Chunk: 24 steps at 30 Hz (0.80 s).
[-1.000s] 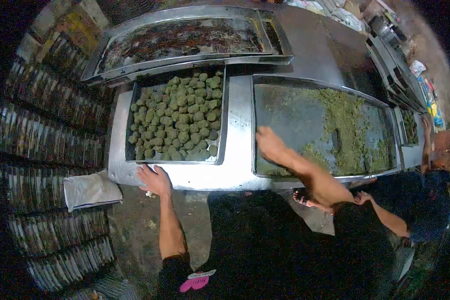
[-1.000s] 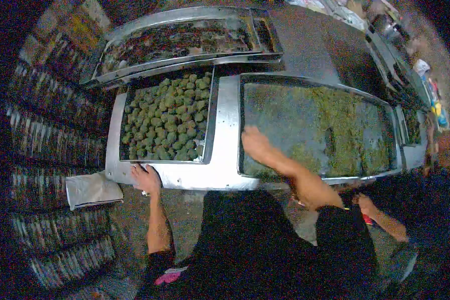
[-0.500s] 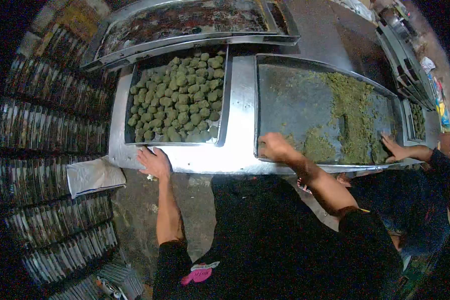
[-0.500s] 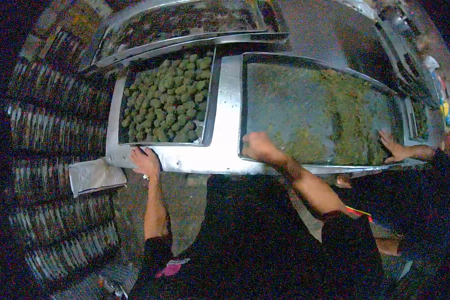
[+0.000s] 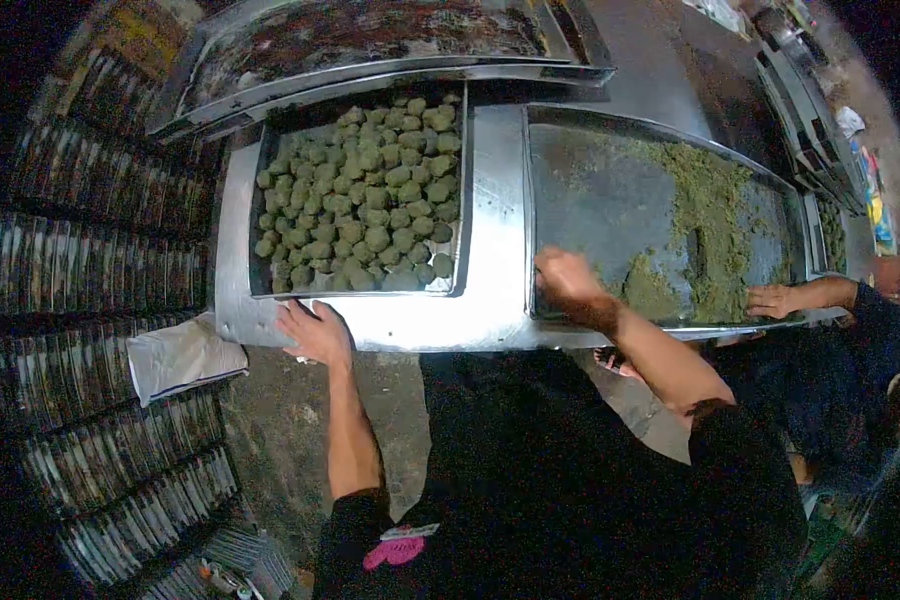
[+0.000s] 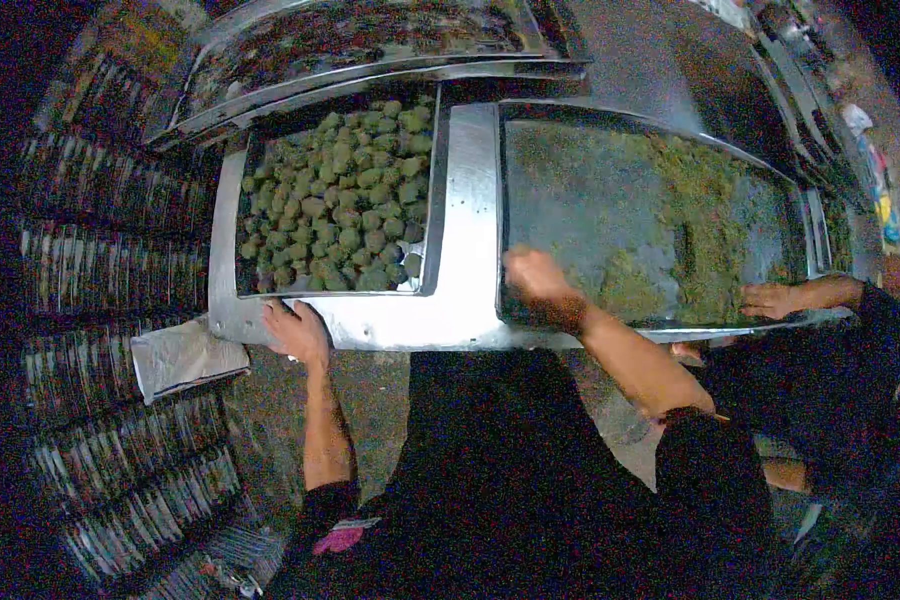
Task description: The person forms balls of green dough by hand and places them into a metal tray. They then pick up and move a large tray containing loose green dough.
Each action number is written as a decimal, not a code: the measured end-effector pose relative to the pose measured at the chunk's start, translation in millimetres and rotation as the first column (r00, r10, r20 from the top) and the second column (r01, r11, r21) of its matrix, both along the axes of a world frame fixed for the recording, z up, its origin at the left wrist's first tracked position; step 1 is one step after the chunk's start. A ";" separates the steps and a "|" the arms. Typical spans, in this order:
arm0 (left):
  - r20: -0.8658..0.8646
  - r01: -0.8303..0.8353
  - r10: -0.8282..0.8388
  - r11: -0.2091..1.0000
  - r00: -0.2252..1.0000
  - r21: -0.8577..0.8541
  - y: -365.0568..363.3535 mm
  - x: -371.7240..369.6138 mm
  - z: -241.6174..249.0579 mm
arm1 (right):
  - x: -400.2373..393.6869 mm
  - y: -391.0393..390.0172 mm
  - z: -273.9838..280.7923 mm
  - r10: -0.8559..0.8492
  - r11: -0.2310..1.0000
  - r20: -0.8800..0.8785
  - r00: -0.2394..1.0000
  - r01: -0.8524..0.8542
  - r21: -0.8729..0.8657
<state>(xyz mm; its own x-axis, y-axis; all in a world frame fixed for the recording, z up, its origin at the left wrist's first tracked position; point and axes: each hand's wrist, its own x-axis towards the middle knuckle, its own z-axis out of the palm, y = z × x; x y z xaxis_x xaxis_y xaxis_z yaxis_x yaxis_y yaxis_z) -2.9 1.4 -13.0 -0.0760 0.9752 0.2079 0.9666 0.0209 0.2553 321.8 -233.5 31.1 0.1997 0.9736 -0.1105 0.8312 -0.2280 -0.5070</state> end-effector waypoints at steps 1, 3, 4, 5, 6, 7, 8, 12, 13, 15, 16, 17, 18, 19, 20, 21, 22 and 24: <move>-0.006 0.004 -0.004 1.000 1.000 0.006 0.6 -0.6 -0.4 | 2.3 0.8 -2.2 0.014 1.000 0.047 0.999 -0.014 -0.019; 0.003 0.013 -0.013 1.000 1.000 0.002 0.1 0.6 -2.6 | 12.1 -1.2 9.9 0.026 0.999 0.109 0.994 -0.021 -0.049; -0.007 0.013 -0.013 1.000 1.000 -0.005 0.7 -0.4 -3.1 | 18.4 0.2 33.5 -0.252 0.964 -0.313 0.916 0.206 -0.170; -0.018 0.009 -0.009 1.000 1.000 -0.010 0.1 -1.5 -3.6 | 23.8 0.7 49.9 -0.501 0.865 -0.625 0.598 0.343 -0.365; -0.009 0.005 -0.005 1.000 1.000 -0.011 -0.8 -1.0 -2.4 | 29.1 -3.3 56.6 -0.499 0.866 -0.619 0.606 0.342 -0.364; -0.011 -0.003 0.003 1.000 1.000 -0.027 -0.7 -0.3 0.1 | 34.1 -10.9 62.1 -0.562 0.796 -0.780 0.276 0.437 -0.419; -0.011 -0.009 0.008 0.999 1.000 -0.041 -0.6 1.3 3.2 | 37.9 -18.5 66.1 -0.528 0.713 -0.844 -0.090 0.493 -0.498; -0.008 -0.014 0.014 0.999 1.000 -0.042 -2.2 3.9 7.5 | 28.5 -27.3 44.7 -0.618 0.690 -0.762 0.192 0.596 -0.409; -0.022 -0.016 0.015 0.999 1.000 -0.047 -1.6 3.3 6.6 | 24.6 -25.6 41.4 -0.637 0.697 -0.718 0.281 0.607 -0.381; -0.015 -0.014 0.014 0.999 1.000 -0.039 -1.2 3.6 5.6 | 19.6 -21.2 25.4 -0.663 0.709 -0.506 0.551 0.679 -0.190; -0.012 -0.015 0.014 0.999 1.000 -0.043 -2.2 2.7 5.7 | 16.3 -19.0 22.3 -0.663 0.736 -0.203 0.721 0.677 0.003; -0.014 -0.016 0.016 0.999 1.000 -0.037 -2.7 2.0 5.8 | 16.6 -22.6 22.4 -0.665 0.741 -0.188 0.723 0.669 -0.051; 0.007 -0.015 0.015 0.999 1.000 -0.043 -3.1 2.4 7.1 | 13.1 -22.4 38.9 -0.662 0.743 -0.194 0.724 0.668 -0.048; 0.029 -0.014 0.016 0.999 0.999 -0.050 -3.6 3.0 7.8 | 10.9 -23.0 53.7 -0.640 0.767 -0.203 0.741 0.631 -0.117; 0.030 -0.019 0.021 0.999 0.999 -0.044 -4.6 3.5 8.5 | 10.5 -24.2 60.2 -0.616 0.788 -0.213 0.758 0.588 -0.185; 0.027 -0.013 0.014 0.999 1.000 -0.041 -5.6 4.0 8.9 | 14.2 -29.1 56.0 -0.609 0.793 -0.216 0.763 0.582 -0.180; 0.023 -0.007 0.008 0.999 1.000 -0.038 -6.4 4.6 10.6 | 18.7 -36.3 49.5 -0.524 0.851 -0.259 0.811 0.510 -0.124; 0.010 -0.023 0.024 0.998 1.000 -0.061 -6.6 4.0 11.1 | 20.0 -43.2 48.4 -0.427 0.901 -0.298 0.853 0.430 -0.060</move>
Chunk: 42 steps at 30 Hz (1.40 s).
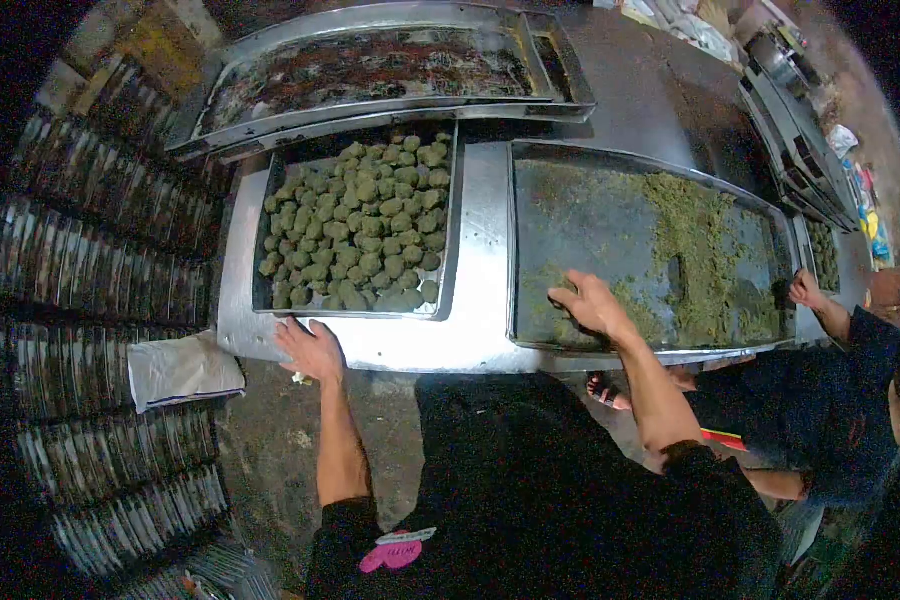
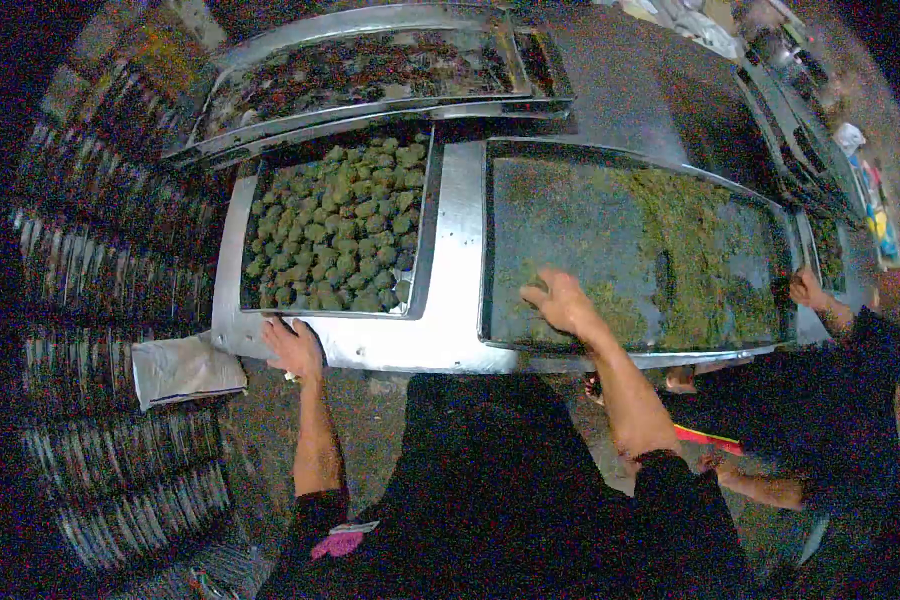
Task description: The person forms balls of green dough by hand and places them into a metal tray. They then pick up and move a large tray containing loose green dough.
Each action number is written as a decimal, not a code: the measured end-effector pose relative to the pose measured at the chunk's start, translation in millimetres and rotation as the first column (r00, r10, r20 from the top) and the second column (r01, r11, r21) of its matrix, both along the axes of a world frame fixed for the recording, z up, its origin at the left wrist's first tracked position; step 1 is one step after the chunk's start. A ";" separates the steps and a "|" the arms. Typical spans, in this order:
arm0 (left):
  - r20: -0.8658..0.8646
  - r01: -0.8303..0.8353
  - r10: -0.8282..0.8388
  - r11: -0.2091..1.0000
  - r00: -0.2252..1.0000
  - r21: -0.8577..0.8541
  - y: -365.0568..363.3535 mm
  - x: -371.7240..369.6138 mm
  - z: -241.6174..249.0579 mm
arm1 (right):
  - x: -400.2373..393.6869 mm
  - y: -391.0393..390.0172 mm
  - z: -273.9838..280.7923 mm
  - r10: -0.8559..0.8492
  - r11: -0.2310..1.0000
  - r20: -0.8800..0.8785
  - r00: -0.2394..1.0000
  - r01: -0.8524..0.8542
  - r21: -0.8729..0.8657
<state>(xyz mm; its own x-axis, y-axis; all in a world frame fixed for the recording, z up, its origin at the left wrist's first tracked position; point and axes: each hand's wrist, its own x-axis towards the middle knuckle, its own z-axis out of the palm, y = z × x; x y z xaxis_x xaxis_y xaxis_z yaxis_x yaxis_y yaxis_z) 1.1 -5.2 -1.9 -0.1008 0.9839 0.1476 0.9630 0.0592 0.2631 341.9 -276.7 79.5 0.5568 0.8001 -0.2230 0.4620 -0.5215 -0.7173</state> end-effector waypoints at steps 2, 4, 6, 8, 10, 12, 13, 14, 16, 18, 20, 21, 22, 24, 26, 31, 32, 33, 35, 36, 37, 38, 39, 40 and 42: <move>0.007 0.005 -0.005 1.000 1.000 0.017 0.5 0.2 -3.2 | -2.2 -1.4 12.9 -0.020 0.994 0.153 0.988 0.036 -0.106; 0.012 0.008 -0.008 1.000 1.000 0.014 0.5 -0.1 -1.6 | -1.6 -6.1 1.4 -0.007 0.999 0.146 0.989 0.012 -0.035; 0.015 0.010 -0.010 1.000 1.000 0.013 0.1 -1.0 -0.7 | -3.7 -7.2 0.1 0.007 0.999 0.138 0.990 -0.013 0.038; 0.023 0.007 -0.008 1.000 1.000 0.005 0.1 -0.3 -1.0 | -6.3 -3.3 9.2 -0.016 0.997 0.248 0.969 0.034 -0.069; 0.032 0.006 -0.006 1.000 0.999 0.008 -0.7 -0.5 -0.5 | -7.9 -1.9 13.2 -0.068 0.991 0.246 0.967 0.095 -0.099; 0.039 0.006 -0.006 1.000 0.999 0.006 -1.4 -0.8 2.0 | -8.3 -2.8 13.6 -0.120 0.979 0.245 0.962 0.156 -0.134; 0.036 0.005 -0.004 1.000 0.999 -0.008 -1.2 0.2 4.0 | -6.8 -5.3 13.1 -0.128 0.989 0.155 0.980 0.137 -0.049; 0.032 0.005 -0.004 1.000 0.999 -0.024 -1.6 1.2 5.4 | -5.2 -7.4 12.3 -0.129 0.991 0.064 0.990 0.126 0.035; 0.036 0.002 -0.001 1.000 0.999 -0.025 -3.8 2.8 8.8 | -0.7 -9.0 7.6 -0.127 0.990 0.048 0.991 0.123 0.066; 0.048 0.002 -0.001 1.000 0.999 -0.020 -3.7 3.6 10.4 | 2.0 -7.2 0.3 -0.126 0.988 0.036 0.991 0.122 0.099; 0.050 0.000 0.002 1.000 0.999 -0.022 -3.4 4.0 11.4 | 2.4 -3.6 -7.6 -0.122 0.955 0.154 0.981 0.074 0.288; 0.051 0.000 0.001 1.000 0.999 -0.023 -2.5 3.0 10.2 | -1.2 1.1 -1.6 -0.122 0.956 0.154 0.981 0.074 0.284; 0.050 0.002 0.000 1.000 0.999 -0.026 -1.1 1.1 7.1 | -6.1 6.9 6.7 -0.181 0.957 0.074 0.981 0.158 0.245; 0.041 0.006 -0.006 1.000 0.999 -0.014 0.8 -0.6 1.8 | -6.2 16.3 11.1 -0.248 0.951 -0.001 0.969 0.244 0.192; 0.041 0.008 -0.007 1.000 0.999 -0.015 1.0 -2.0 0.2 | -0.9 24.2 6.6 -0.270 0.963 0.192 0.943 0.266 0.050; 0.029 0.012 -0.012 1.000 1.000 -0.001 3.6 -1.9 -1.1 | -0.7 24.9 3.8 -0.425 0.892 -0.327 0.844 0.451 0.004; 0.041 0.012 -0.012 1.000 0.999 0.004 3.4 -1.8 -0.7 | -3.2 24.6 7.7 -0.372 0.855 -0.603 0.705 0.514 0.073; 0.053 0.014 -0.015 1.000 0.998 0.009 2.7 -1.9 -0.1 | -4.8 23.4 11.3 -0.378 0.855 -0.602 0.704 0.515 0.065; 0.046 0.019 -0.020 1.000 0.999 0.019 4.0 -4.2 -5.5 | -3.2 20.9 17.3 -0.304 0.747 -0.694 0.653 0.615 0.252; 0.037 0.025 -0.027 0.999 0.999 0.035 4.5 -4.1 -5.3 | -0.7 18.6 16.4 -0.308 0.746 -0.691 0.653 0.617 0.251; 0.042 0.030 -0.032 0.999 0.999 0.033 4.6 -3.6 -4.7 | 3.3 15.6 13.3 -0.338 0.682 -0.762 0.552 0.701 0.206; 0.034 0.024 -0.025 0.999 0.999 0.023 4.2 -3.3 -3.7 | 7.4 13.1 9.2 -0.355 0.613 -0.823 0.444 0.775 0.153; 0.024 0.020 -0.020 1.000 1.000 0.013 3.4 -2.6 -1.6 | 9.1 12.9 2.0 -0.167 0.533 -0.938 0.304 0.828 0.173; 0.026 0.027 -0.027 1.000 0.999 0.013 2.7 -1.4 -1.0 | 10.4 15.5 -2.6 -0.169 0.528 -0.937 0.304 0.831 0.175; 0.038 0.021 -0.021 1.000 0.999 0.022 1.3 -1.4 0.2 | 11.6 22.0 -11.9 -0.229 0.440 -0.934 0.274 0.885 0.152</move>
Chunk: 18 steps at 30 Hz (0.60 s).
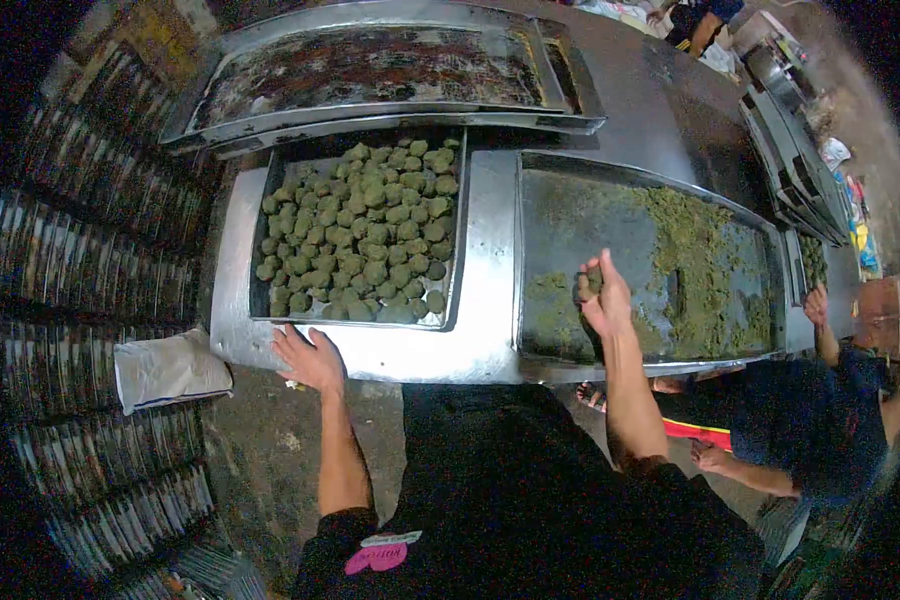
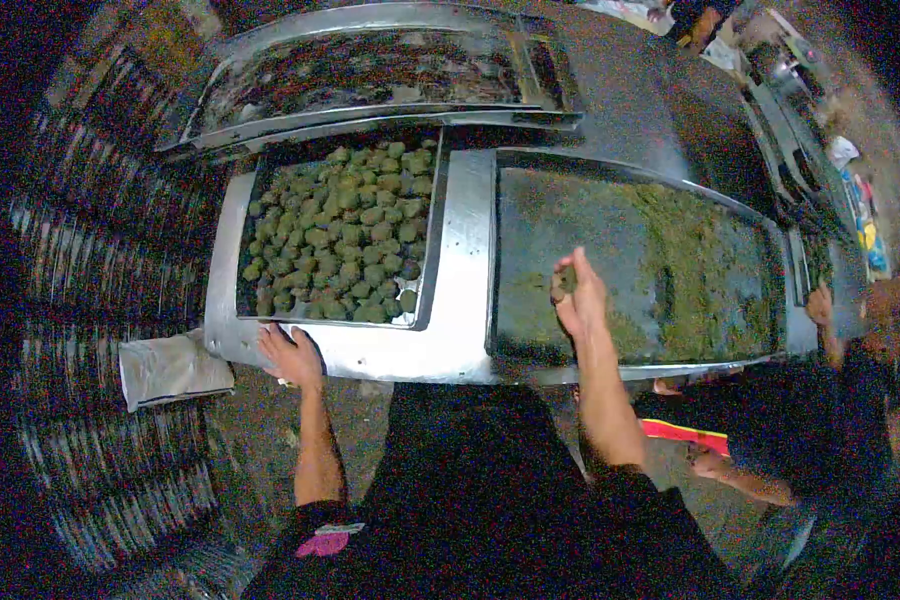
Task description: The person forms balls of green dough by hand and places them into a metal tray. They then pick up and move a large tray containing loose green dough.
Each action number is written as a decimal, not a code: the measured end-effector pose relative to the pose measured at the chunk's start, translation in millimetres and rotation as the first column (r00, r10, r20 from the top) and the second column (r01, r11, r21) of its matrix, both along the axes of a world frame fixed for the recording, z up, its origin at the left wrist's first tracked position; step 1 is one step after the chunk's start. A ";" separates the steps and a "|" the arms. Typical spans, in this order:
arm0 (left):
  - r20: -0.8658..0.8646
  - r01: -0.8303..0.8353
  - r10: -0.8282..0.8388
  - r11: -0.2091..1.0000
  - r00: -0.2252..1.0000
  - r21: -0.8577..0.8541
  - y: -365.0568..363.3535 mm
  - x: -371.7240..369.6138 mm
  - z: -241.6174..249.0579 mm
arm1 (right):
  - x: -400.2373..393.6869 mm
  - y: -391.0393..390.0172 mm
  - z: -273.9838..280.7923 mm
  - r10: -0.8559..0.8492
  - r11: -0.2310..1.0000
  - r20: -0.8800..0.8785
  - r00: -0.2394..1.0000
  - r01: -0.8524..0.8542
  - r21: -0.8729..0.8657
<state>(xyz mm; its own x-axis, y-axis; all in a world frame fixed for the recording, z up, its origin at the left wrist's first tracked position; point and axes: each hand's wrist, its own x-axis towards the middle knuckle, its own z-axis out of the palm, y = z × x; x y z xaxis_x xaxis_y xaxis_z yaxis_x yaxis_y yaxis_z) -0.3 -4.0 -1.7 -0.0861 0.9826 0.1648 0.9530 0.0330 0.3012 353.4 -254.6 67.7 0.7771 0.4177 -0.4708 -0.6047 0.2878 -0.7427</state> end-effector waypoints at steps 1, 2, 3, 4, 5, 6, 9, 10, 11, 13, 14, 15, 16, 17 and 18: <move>-0.002 -0.002 0.002 1.000 1.000 0.000 0.8 -1.1 -2.3 | -0.4 1.3 -4.0 0.065 0.997 0.018 0.998 -0.065 -0.045; -0.004 0.001 -0.001 1.000 1.000 0.005 1.5 -1.5 -3.2 | 0.3 0.2 -6.4 0.062 0.997 0.016 0.998 -0.061 -0.040; -0.016 0.002 -0.002 1.000 1.000 -0.010 2.0 -2.4 -3.8 | -1.7 1.2 -1.8 0.104 0.987 0.043 0.994 -0.098 -0.129; -0.029 0.003 -0.003 1.000 1.000 -0.023 2.1 -3.2 -3.5 | -5.0 2.9 4.8 0.148 0.968 0.064 0.987 -0.131 -0.216; -0.033 0.004 -0.005 1.000 0.999 -0.018 2.1 -3.6 -3.5 | -8.7 5.4 11.9 0.162 0.936 0.118 0.980 -0.114 -0.333; -0.022 0.007 -0.007 1.000 1.000 -0.021 1.5 -3.9 -3.5 | -8.7 1.2 15.6 0.161 0.937 0.115 0.980 -0.115 -0.329; -0.006 0.010 -0.011 1.000 1.000 -0.023 0.0 -4.5 -4.7 | -9.3 -10.4 33.4 0.375 0.862 0.244 0.894 -0.239 -0.446; 0.000 0.014 -0.014 1.000 1.000 -0.024 0.2 -4.6 -5.8 | -14.9 -9.6 47.6 0.319 0.909 0.242 0.916 -0.223 -0.353; 0.004 0.013 -0.013 1.000 1.000 -0.021 0.6 -4.4 -6.7 | -17.0 -10.2 55.2 0.263 0.946 0.235 0.936 -0.202 -0.255; -0.015 0.014 -0.015 1.000 1.000 -0.006 1.6 -6.1 -10.2 | 4.7 -30.0 24.6 0.223 0.970 0.155 0.962 -0.204 -0.129; -0.013 0.014 -0.014 1.000 1.000 -0.002 1.8 -7.1 -11.4 | 12.4 -37.4 13.8 0.189 0.982 0.060 0.980 -0.189 -0.005; -0.025 0.017 -0.017 1.000 1.000 0.001 1.6 -7.1 -11.0 | 11.2 -35.6 19.8 0.151 0.988 -0.025 0.988 -0.150 0.028; -0.036 0.020 -0.020 1.000 0.999 0.004 1.4 -6.6 -10.9 | 14.5 -36.1 14.7 0.150 0.988 -0.023 0.988 -0.149 0.033; -0.038 0.021 -0.021 1.000 0.999 0.008 1.0 -6.3 -11.2 | 17.6 -36.6 4.8 0.194 0.981 0.009 0.981 -0.194 0.025; -0.036 0.020 -0.020 1.000 0.999 -0.002 0.8 -6.1 -10.7 | 17.4 -34.9 4.0 0.237 0.971 0.039 0.971 -0.238 0.016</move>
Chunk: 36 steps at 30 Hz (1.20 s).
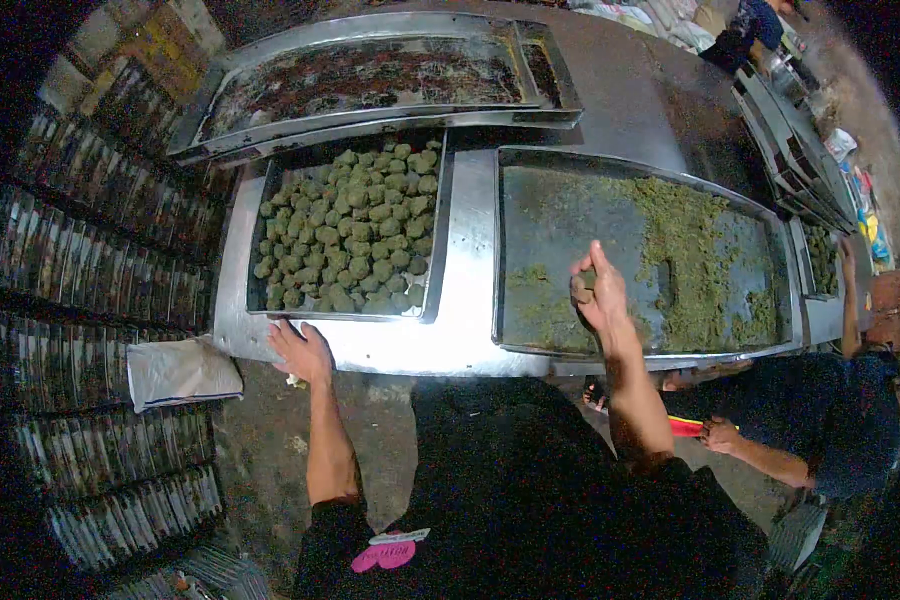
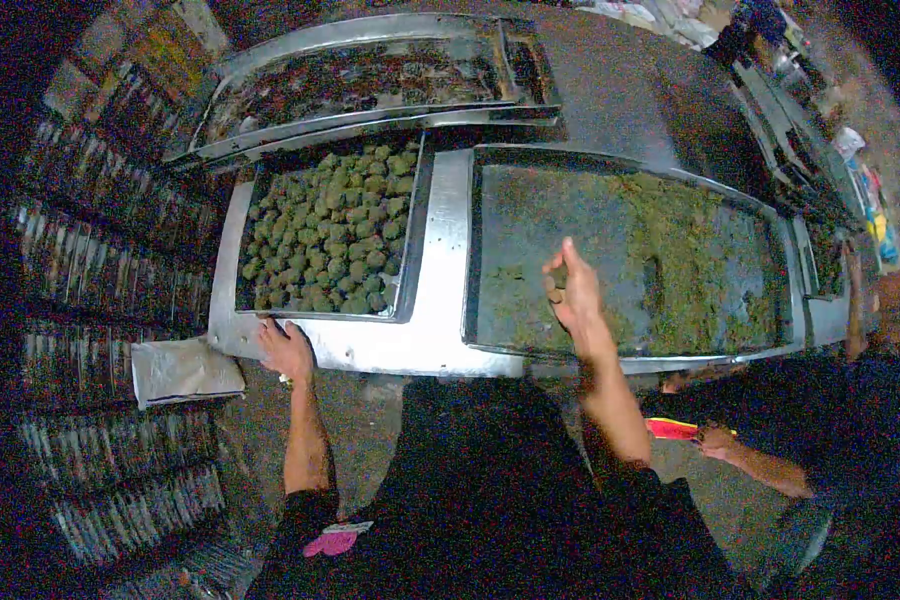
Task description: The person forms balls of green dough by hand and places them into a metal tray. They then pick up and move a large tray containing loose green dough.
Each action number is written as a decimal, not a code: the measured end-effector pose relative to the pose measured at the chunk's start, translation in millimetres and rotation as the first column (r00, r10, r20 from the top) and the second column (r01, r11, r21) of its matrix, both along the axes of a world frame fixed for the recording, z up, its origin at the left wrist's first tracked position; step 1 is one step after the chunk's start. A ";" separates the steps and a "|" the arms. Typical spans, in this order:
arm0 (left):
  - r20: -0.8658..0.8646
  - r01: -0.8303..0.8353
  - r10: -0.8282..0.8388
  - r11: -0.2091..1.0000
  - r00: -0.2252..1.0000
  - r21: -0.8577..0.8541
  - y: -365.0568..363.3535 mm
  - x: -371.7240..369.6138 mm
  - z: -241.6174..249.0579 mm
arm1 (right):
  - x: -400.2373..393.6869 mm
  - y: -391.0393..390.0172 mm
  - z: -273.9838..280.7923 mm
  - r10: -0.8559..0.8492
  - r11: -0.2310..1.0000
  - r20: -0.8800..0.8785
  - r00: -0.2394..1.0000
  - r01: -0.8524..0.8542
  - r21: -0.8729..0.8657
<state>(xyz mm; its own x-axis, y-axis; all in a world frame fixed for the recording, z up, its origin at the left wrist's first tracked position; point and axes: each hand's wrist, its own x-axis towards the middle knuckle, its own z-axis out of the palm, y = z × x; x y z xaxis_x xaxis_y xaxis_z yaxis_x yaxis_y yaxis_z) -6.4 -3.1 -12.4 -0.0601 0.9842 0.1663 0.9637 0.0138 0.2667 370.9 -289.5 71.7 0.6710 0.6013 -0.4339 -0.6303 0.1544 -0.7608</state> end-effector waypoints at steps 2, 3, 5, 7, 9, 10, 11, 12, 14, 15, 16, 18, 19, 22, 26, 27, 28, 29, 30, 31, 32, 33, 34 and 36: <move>-0.002 -0.003 0.003 1.000 1.000 -0.005 -0.1 -0.3 1.2 | -0.1 7.0 -1.9 -0.012 0.996 0.020 1.000 0.014 -0.094; -0.003 -0.003 0.003 1.000 1.000 -0.006 0.2 -0.1 0.2 | -1.4 10.4 -1.4 -0.021 0.981 0.045 0.999 0.029 -0.190; 0.026 0.003 -0.003 1.000 1.000 0.007 0.9 -1.5 -1.9 | 0.3 9.6 -8.1 0.007 0.970 0.199 0.980 0.042 -0.241; 0.029 0.006 -0.006 1.000 1.000 0.016 1.2 -2.7 -3.7 | -7.1 13.4 9.0 0.046 0.954 0.349 0.936 0.063 -0.293; 0.036 0.010 -0.011 1.000 0.999 0.021 1.2 -3.5 -5.0 | -22.9 14.0 45.4 0.081 0.976 0.262 0.962 -0.024 -0.216; 0.024 0.000 -0.001 1.000 1.000 0.018 1.2 -4.0 -4.5 | -21.9 10.0 41.8 0.081 0.976 0.264 0.961 -0.022 -0.219; 0.017 -0.009 0.009 1.000 1.000 0.015 1.7 -2.0 -4.5 | -16.0 4.0 34.4 0.040 0.988 0.209 0.977 -0.007 -0.155; 0.028 -0.005 0.004 1.000 1.000 0.013 1.5 0.0 -2.0 | -10.9 0.7 27.2 0.000 0.996 0.155 0.988 0.015 -0.093; -0.003 0.005 -0.005 1.000 1.000 0.009 -0.6 0.6 1.9 | -4.8 1.3 12.1 -0.100 0.995 -0.027 0.995 0.100 -0.001; -0.008 0.020 -0.020 0.999 1.000 0.025 -1.2 1.0 3.4 | -5.4 5.9 10.4 -0.081 0.997 -0.064 0.995 0.082 0.007; -0.005 0.024 -0.024 0.999 1.000 0.021 -1.1 3.2 3.4 | -7.7 10.7 7.8 -0.057 0.998 -0.107 0.993 0.060 0.017; 0.002 0.018 -0.018 1.000 1.000 0.012 -2.0 -0.1 4.0 | -12.1 24.9 4.8 -0.128 0.991 -0.119 0.985 0.123 -0.045; 0.022 0.020 -0.020 0.999 1.000 0.026 -0.2 -1.9 1.3 | -14.9 30.2 5.6 -0.108 0.986 -0.026 0.994 0.104 -0.129; 0.038 0.031 -0.033 0.999 0.999 0.045 1.4 -4.4 -3.3 | -17.5 34.8 10.0 -0.028 0.967 0.122 0.992 0.057 -0.248; 0.042 0.003 -0.003 1.000 0.999 -0.001 1.2 -1.3 0.6 | -41.3 48.6 55.6 -0.048 0.971 0.150 0.988 0.082 -0.225; 0.048 0.001 0.000 1.000 0.999 -0.011 0.7 -0.5 1.6 | -34.5 36.0 46.8 0.033 0.982 0.176 0.984 0.001 -0.187; 0.056 0.003 -0.003 1.000 0.998 0.002 0.2 0.3 2.1 | -30.8 31.9 37.6 0.038 0.980 0.181 0.983 -0.002 -0.198; 0.064 0.004 -0.005 1.000 0.998 0.016 -0.1 1.0 3.0 | -27.5 29.9 27.9 -0.028 0.993 0.059 0.998 0.035 -0.110; 0.067 0.001 -0.001 1.000 0.998 0.008 -0.1 0.9 4.5 | -30.8 36.1 32.4 -0.086 0.996 -0.073 0.994 0.084 -0.026; 0.060 0.009 -0.009 1.000 0.998 0.005 0.2 1.1 6.5 | -35.1 42.2 36.0 0.027 1.000 -0.102 0.994 -0.027 -0.005; 0.052 0.021 -0.021 1.000 0.998 0.005 0.7 0.8 8.2 | -41.6 54.1 34.9 0.025 1.000 -0.103 0.994 -0.026 -0.009; 0.051 0.027 -0.027 1.000 0.998 0.000 0.9 0.4 9.9 | -51.3 73.4 36.5 0.191 0.947 0.118 0.975 -0.151 -0.283; 0.056 0.031 -0.031 0.999 0.998 0.008 0.9 0.2 11.2 | -62.1 92.5 35.5 0.393 0.811 0.275 0.878 -0.190 -0.553; 0.066 0.051 -0.052 0.999 0.996 0.011 0.3 -0.2 8.5 | -86.1 127.5 24.0 0.640 0.728 0.441 0.629 -0.311 -0.612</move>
